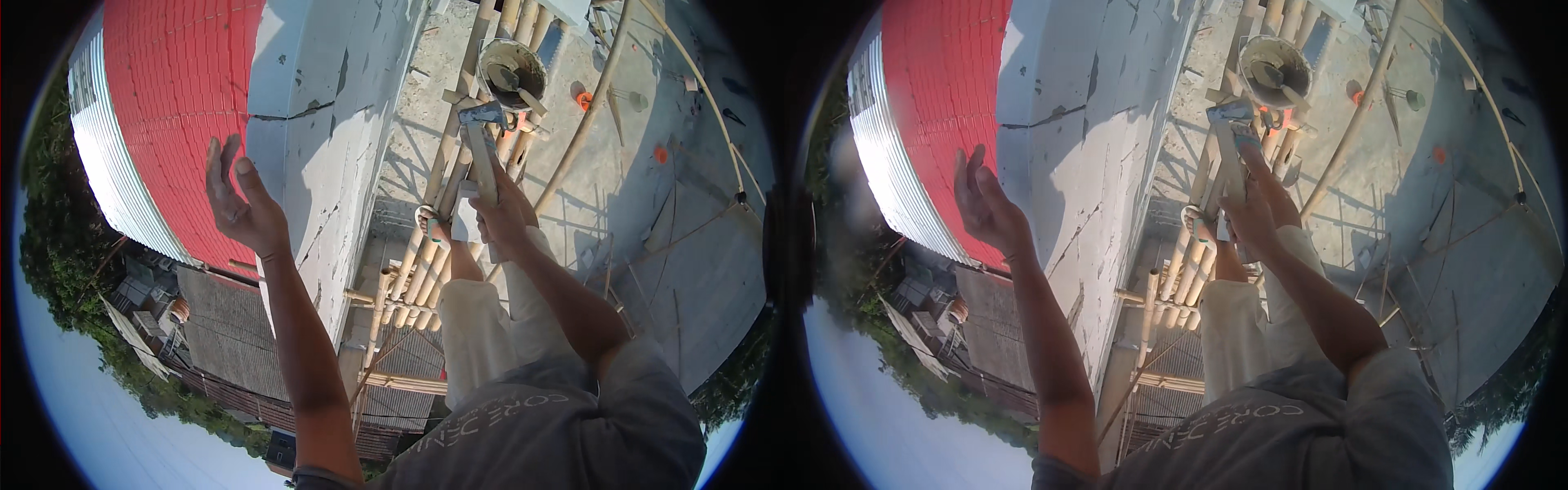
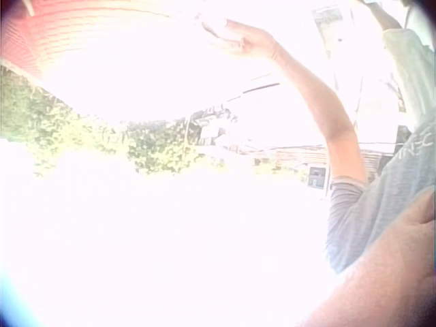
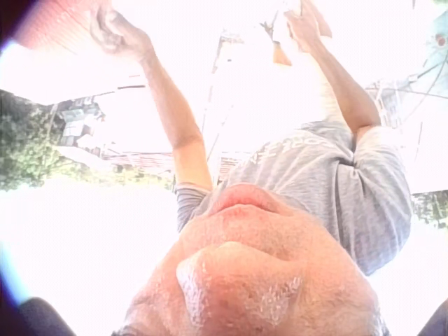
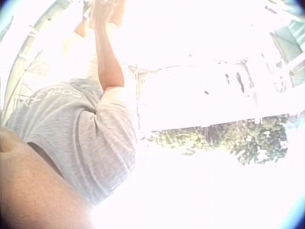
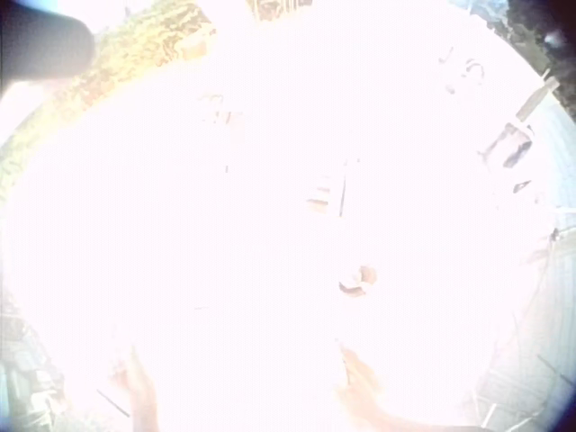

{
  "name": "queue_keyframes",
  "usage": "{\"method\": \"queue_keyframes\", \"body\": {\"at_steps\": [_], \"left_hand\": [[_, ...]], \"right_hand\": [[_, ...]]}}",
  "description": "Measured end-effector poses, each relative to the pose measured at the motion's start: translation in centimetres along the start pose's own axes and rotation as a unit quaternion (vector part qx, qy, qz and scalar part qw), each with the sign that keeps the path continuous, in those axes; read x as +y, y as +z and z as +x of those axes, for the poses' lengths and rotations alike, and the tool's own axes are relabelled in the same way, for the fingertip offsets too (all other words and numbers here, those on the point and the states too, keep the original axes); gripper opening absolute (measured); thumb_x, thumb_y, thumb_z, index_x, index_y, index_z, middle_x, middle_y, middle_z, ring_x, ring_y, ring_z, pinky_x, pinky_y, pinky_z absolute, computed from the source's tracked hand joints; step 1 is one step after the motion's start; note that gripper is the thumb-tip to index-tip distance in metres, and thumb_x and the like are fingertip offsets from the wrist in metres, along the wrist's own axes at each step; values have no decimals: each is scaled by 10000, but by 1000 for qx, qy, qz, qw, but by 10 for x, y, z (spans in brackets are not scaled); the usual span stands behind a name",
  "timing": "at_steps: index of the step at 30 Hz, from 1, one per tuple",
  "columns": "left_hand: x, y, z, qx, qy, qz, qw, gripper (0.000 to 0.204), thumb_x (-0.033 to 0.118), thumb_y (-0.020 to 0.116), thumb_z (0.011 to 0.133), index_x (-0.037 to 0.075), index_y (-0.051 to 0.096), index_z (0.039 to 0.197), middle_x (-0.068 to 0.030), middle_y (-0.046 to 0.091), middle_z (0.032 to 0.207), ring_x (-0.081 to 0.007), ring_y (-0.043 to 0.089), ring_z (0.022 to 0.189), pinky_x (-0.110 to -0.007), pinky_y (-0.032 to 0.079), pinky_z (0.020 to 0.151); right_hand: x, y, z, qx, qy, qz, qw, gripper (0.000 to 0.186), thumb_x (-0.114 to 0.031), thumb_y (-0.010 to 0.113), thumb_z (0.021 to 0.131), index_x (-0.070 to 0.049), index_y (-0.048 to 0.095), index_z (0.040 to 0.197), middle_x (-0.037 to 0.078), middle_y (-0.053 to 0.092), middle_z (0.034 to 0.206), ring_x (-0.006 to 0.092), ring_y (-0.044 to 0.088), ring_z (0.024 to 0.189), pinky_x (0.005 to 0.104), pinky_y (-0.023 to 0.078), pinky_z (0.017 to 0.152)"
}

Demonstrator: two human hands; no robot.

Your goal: The person cuts a lightweight concrete block with a saw, applies mortar to the side of the cut block and a previously laid wall section using a trowel, and then places the block onto the wall, tapping it into place with the handle of a trowel and a hammer.

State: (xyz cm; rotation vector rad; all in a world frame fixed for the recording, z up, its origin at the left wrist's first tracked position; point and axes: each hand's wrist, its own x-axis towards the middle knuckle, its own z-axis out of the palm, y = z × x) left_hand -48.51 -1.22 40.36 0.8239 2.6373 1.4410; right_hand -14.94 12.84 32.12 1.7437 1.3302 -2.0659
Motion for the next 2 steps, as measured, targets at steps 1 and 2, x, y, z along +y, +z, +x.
{"method": "queue_keyframes", "body": {"at_steps": [1, 2], "left_hand": [[-5, -9, -19, 15, 0, -43, 999, 516, 276, 640, 1017, 55, 518, 1467, -128, 666, 1330, -310, 593, 1286, -418, 432, 1119], [-3, -6, -18, 3, 3, -40, 999, 516, 276, 640, 1017, 55, 518, 1467, -128, 666, 1330, -310, 593, 1286, -418, 432, 1119]], "right_hand": [[15, -2, 12, -22, 39, 7, 999, 509, -174, 677, 904, 10, 511, 1348, 77, 648, 718, 130, 596, 492, 281, 485, 436], [38, -8, 27, -37, 80, 12, 996, 574, -170, 691, 899, -4, 489, 1411, 83, 650, 707, 145, 597, 487, 294, 491, 436]]}}
